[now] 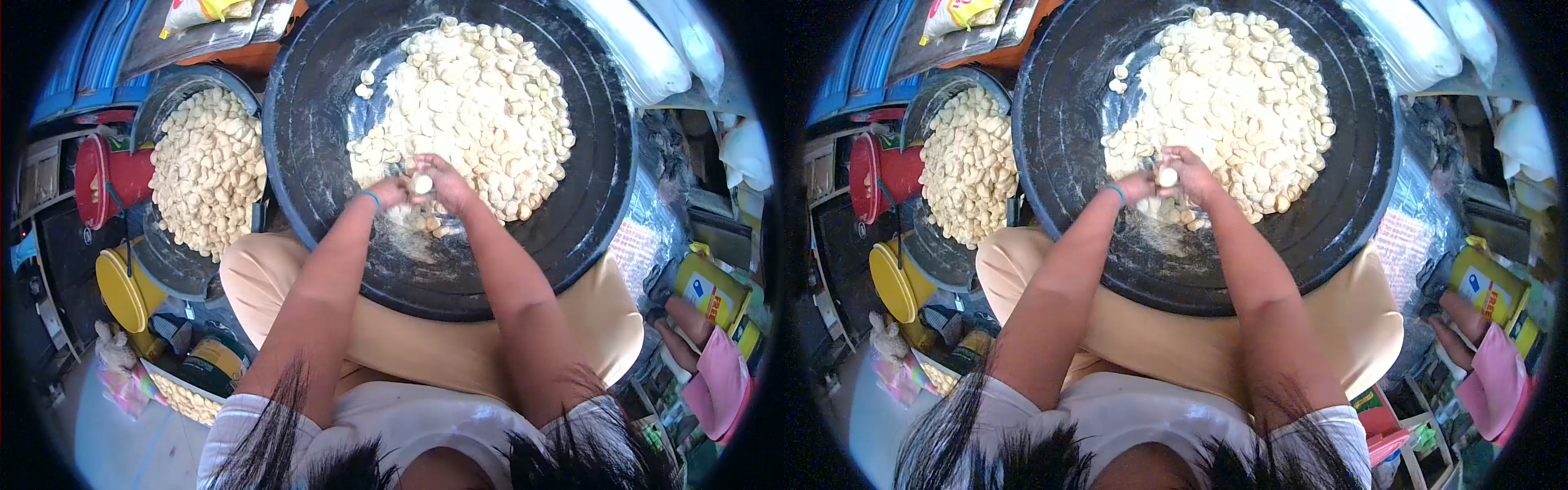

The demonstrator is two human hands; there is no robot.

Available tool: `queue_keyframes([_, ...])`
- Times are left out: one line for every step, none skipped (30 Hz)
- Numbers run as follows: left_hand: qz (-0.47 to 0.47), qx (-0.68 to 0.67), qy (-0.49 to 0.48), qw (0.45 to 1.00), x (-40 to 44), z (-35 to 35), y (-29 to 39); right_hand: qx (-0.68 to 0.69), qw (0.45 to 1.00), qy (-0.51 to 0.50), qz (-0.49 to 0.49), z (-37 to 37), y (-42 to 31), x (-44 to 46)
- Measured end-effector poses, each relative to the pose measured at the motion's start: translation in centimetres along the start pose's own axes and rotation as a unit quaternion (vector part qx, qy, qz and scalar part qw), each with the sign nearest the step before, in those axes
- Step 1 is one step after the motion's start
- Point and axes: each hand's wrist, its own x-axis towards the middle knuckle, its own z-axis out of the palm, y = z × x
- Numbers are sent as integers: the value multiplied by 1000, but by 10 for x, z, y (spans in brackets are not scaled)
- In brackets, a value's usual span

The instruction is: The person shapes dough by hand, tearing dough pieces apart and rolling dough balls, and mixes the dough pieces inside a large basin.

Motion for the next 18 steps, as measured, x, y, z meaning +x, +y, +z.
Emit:
queue_keyframes([53, -20, 48, 997, 19, -11, -11, -15, 1000, -12, -14, 3, -16, -2])
queue_keyframes([71, -154, 37, 985, 15, -21, -7, 10, 1000, -25, -13, 6, -25, -1])
queue_keyframes([89, -287, 27, 954, 5, -33, 2, 1, 998, -36, -51, 6, -28, 6])
queue_keyframes([106, -413, 18, 904, -8, -45, 11, -7, 995, -50, -90, 7, -30, 14])
queue_keyframes([121, -467, 9, 876, -23, -52, 19, -15, 989, -65, -129, 9, -31, 21])
queue_keyframes([136, -520, -2, 844, -39, -54, 28, 43, 988, -62, -138, 16, -32, 23])
queue_keyframes([150, -570, -14, 808, -57, -53, 40, 70, 985, -62, -144, 24, -35, 22])
queue_keyframes([161, -541, 49, 824, -76, -46, 58, 97, 982, -62, -150, 32, -40, 20])
queue_keyframes([185, -510, 76, 837, -69, -47, 50, 125, 978, -59, -154, 38, -45, 17])
queue_keyframes([208, -478, 102, 847, -58, -47, 40, 134, 973, -52, -182, 43, -50, 14])
queue_keyframes([231, -445, 127, 856, -48, -47, 28, 154, 970, -21, -190, 43, -53, 11])
queue_keyframes([218, -488, 131, 835, -57, -52, 32, 172, 965, 9, -197, 39, -57, 10])
queue_keyframes([202, -468, 149, 847, -61, -57, 32, 190, 959, 39, -204, 34, -60, 9])
queue_keyframes([184, -448, 167, 859, -62, -66, 30, 206, 953, 76, -210, 23, -56, 13])
queue_keyframes([167, -426, 185, 870, -61, -73, 27, 184, 958, 100, -196, 23, -59, 8])
queue_keyframes([155, -416, 196, 874, -60, -80, 22, 162, 962, 123, -183, 23, -63, 2])
queue_keyframes([186, -339, 264, 884, -57, -78, 21, 140, 965, 145, -170, 24, -66, -2])
queue_keyframes([215, -258, 328, 883, -57, -75, 23, 179, 969, 56, -160, 25, -66, -5])
